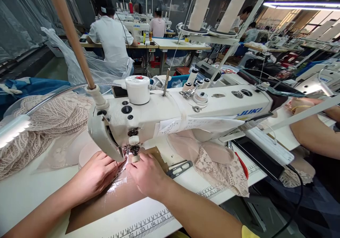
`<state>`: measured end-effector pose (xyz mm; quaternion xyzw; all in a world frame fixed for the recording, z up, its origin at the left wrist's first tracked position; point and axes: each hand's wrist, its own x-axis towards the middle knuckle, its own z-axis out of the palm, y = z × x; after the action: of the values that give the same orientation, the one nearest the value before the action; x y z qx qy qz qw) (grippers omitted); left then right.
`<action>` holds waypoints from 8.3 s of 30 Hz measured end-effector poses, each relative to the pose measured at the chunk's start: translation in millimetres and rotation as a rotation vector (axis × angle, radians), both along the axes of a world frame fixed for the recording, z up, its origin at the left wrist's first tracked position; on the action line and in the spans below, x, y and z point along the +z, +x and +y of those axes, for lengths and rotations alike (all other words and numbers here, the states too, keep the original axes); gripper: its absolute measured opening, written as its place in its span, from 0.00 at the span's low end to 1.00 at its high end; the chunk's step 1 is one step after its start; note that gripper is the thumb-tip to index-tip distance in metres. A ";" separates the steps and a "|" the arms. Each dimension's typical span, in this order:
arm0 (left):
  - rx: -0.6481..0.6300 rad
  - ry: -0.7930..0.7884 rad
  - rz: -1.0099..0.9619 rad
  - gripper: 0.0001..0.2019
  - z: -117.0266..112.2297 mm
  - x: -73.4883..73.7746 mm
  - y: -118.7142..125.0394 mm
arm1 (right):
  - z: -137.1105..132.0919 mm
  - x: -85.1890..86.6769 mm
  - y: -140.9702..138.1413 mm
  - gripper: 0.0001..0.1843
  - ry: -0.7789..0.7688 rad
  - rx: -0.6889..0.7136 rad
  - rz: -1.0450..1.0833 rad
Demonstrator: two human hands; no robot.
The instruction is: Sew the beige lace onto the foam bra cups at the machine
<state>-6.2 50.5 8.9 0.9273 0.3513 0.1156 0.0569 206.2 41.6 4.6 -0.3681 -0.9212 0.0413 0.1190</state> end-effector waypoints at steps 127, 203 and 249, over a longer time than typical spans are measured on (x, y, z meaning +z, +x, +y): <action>0.236 0.054 0.025 0.11 9.9 -6.7 -6.9 | -0.6 -2.6 -10.8 0.14 -0.087 -0.099 0.061; 0.169 -1.218 -0.831 0.25 -30.6 8.6 -8.9 | -10.9 13.9 -16.6 0.06 -0.702 -0.047 0.757; 0.515 -1.047 -0.560 0.15 -56.7 44.2 -39.1 | -14.7 11.4 -11.5 0.06 -0.905 -0.003 0.756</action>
<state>-45.3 -6.1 53.1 0.5975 0.5444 0.1764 0.5617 194.6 26.9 16.0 -0.3435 -0.7050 0.5586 0.2702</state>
